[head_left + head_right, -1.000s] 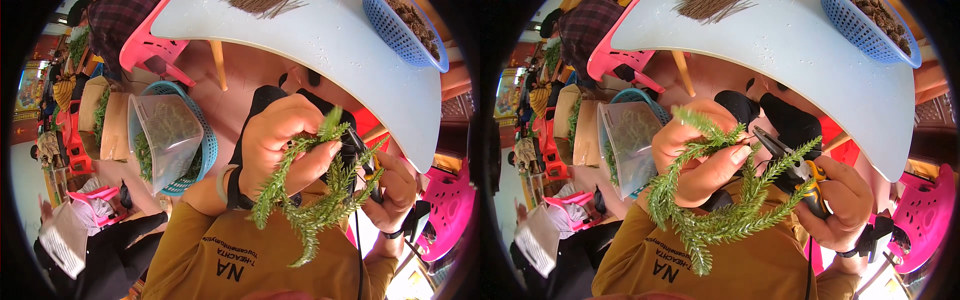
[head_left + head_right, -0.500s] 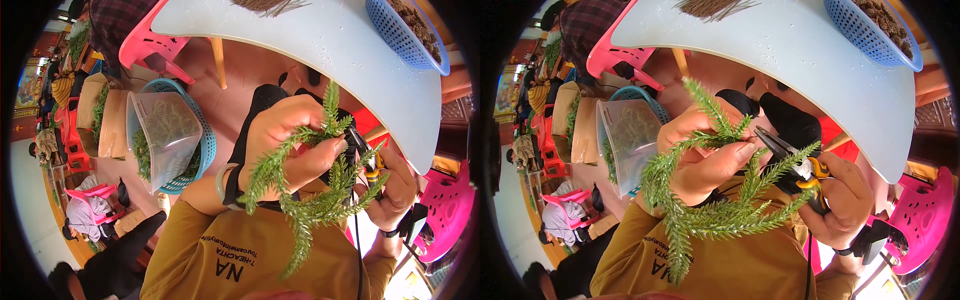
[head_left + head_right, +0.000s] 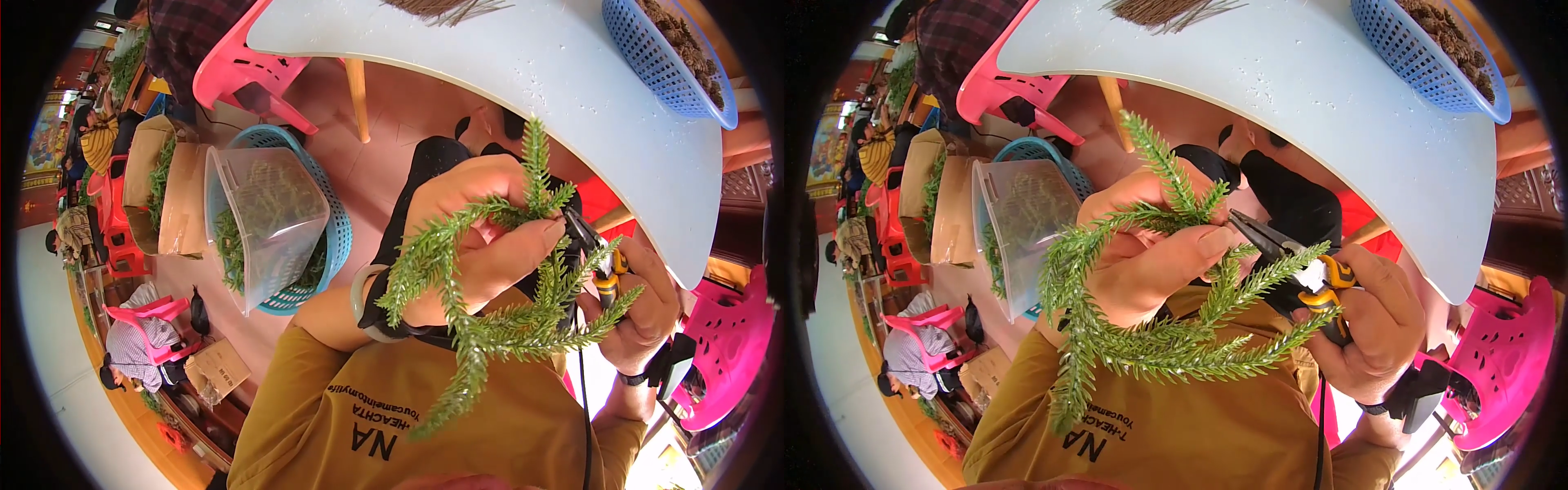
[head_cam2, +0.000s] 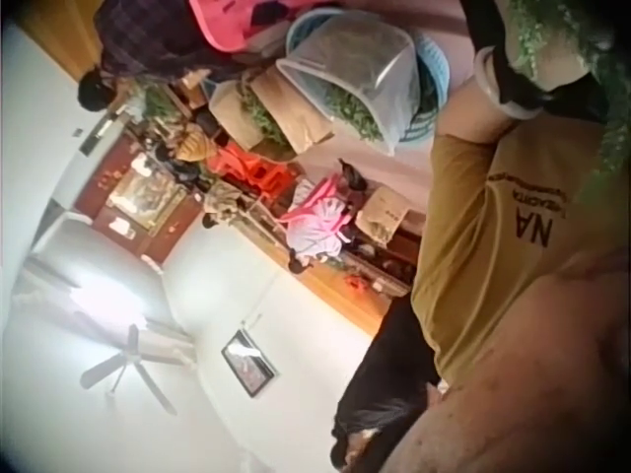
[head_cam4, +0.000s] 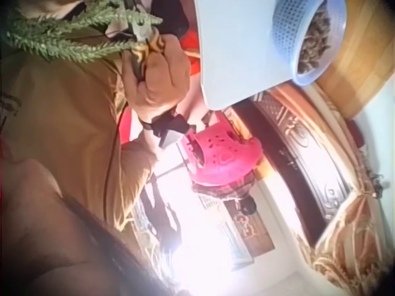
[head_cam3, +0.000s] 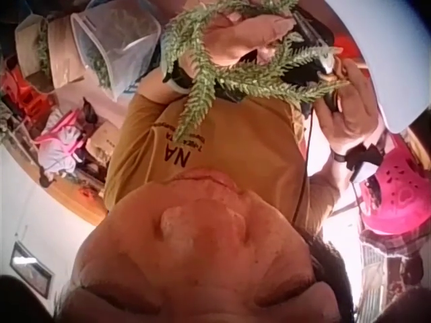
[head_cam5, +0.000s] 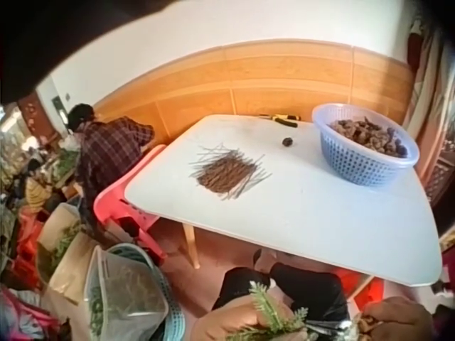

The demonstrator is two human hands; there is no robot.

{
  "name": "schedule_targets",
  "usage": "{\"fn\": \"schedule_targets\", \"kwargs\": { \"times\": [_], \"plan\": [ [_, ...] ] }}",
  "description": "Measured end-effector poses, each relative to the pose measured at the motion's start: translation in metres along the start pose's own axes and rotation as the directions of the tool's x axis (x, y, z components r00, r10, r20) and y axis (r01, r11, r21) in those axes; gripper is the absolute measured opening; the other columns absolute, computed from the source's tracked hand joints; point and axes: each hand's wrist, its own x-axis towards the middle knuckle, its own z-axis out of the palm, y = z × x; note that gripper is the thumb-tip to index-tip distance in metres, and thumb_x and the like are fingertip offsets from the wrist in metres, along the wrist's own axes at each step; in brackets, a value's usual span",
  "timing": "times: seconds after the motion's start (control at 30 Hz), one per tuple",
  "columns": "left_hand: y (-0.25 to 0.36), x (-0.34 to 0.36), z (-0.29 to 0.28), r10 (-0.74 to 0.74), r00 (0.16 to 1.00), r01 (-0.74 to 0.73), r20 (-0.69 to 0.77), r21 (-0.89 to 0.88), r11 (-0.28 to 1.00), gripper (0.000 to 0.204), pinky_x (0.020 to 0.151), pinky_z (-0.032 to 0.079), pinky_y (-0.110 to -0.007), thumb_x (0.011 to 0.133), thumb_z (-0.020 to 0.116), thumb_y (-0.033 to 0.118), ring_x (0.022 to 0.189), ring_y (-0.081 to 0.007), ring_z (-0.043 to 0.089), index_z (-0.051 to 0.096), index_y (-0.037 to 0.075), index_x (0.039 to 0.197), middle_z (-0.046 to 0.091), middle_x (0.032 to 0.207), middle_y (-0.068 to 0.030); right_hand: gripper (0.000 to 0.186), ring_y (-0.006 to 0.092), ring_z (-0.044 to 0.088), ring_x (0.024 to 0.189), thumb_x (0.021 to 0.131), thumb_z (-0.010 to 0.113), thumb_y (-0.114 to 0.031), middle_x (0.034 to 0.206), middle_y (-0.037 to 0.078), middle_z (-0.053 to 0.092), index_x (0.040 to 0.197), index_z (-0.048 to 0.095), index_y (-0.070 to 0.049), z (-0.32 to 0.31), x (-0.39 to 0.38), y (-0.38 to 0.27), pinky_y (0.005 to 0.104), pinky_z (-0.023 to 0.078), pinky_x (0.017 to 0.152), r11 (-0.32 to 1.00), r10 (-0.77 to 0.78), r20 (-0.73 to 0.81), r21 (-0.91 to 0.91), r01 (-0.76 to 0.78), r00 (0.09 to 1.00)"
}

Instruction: The person uses pliers to attach a pinecone to a green branch, then picks up additional branches and wraps them together by hand to form a wreath.

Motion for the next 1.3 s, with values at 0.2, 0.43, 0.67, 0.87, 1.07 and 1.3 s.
{"fn": "schedule_targets", "kwargs": {
  "times": [0.2,0.43,0.67,0.87,1.07,1.3],
  "plan": [
    [0.006,-0.001,0.000,-0.089,0.994,0.094,-0.057,0.087,0.992,0.011,0.059,0.042,-0.020,0.081,0.067,-0.001,0.066,-0.0049,0.052,0.058,-0.003,0.086,0.055,0.078,-0.0009,0.028,0.0325,0.061,0.084,0.063,0.077,-0.003,0.105,0.019,0.061,0.085,0.061,0.005,-0.003,0.005,-0.001,0.0363,0.050,0.070,0.960,-0.103,0.000,-0.263,0.100,0.995],
    [0.009,0.003,0.000,-0.120,0.993,0.121,0.021,-0.103,0.987,0.014,0.057,0.044,-0.020,0.081,0.071,0.004,0.065,-0.0068,0.054,0.059,-0.002,0.087,0.058,0.080,-0.0021,0.026,0.0356,0.058,0.090,0.066,0.074,-0.003,0.109,0.020,0.059,0.085,0.060,0.007,-0.006,0.008,-0.007,0.0399,0.050,0.072,0.746,-0.244,-0.012,-0.641,0.180,0.970],
    [0.010,0.004,-0.006,-0.174,0.983,0.182,0.054,-0.220,0.958,0.014,0.058,0.045,-0.022,0.081,0.071,0.003,0.064,-0.0084,0.054,0.060,-0.001,0.088,0.060,0.081,-0.0042,0.022,0.0357,0.056,0.092,0.067,0.074,-0.005,0.114,0.020,0.056,0.080,0.059,0.006,-0.019,0.013,-0.004,0.0423,0.048,0.073,0.577,-0.395,0.049,-0.764,0.289,0.917],
    [0.000,0.006,-0.010,0.074,0.992,-0.058,0.098,-0.161,0.985,0.015,0.064,0.046,-0.023,0.080,0.072,0.003,0.073,-0.0087,0.055,0.060,-0.001,0.089,0.060,0.086,-0.0041,0.029,0.0278,0.057,0.078,0.060,0.081,-0.010,0.102,0.022,0.059,0.074,0.059,0.003,-0.027,0.009,0.001,0.0337,0.044,0.064,0.982,-0.086,0.073,-0.162,0.097,0.994],
    [0.007,0.008,-0.015,0.170,0.965,-0.209,0.198,0.196,0.958,0.017,0.068,0.045,-0.026,0.076,0.074,0.003,0.078,-0.0118,0.056,0.061,0.000,0.086,0.059,0.087,-0.0050,0.035,0.0183,0.057,0.072,0.054,0.085,-0.013,0.097,0.024,0.061,0.073,0.062,0.005,-0.028,0.001,0.013,0.0268,0.041,0.061,0.707,0.057,0.246,0.674,-0.213,0.968],
    [0.015,0.011,-0.014,0.215,0.925,-0.337,0.313,0.413,0.846,0.018,0.069,0.045,-0.027,0.071,0.075,0.001,0.076,-0.0170,0.057,0.061,0.001,0.082,0.059,0.085,-0.0064,0.036,0.0154,0.055,0.060,0.052,0.085,-0.011,0.089,0.023,0.063,0.072,0.062,0.008,-0.033,0.004,0.017,0.0248,0.037,0.052,0.692,0.065,0.365,0.654,-0.306,0.929]
  ]
}}
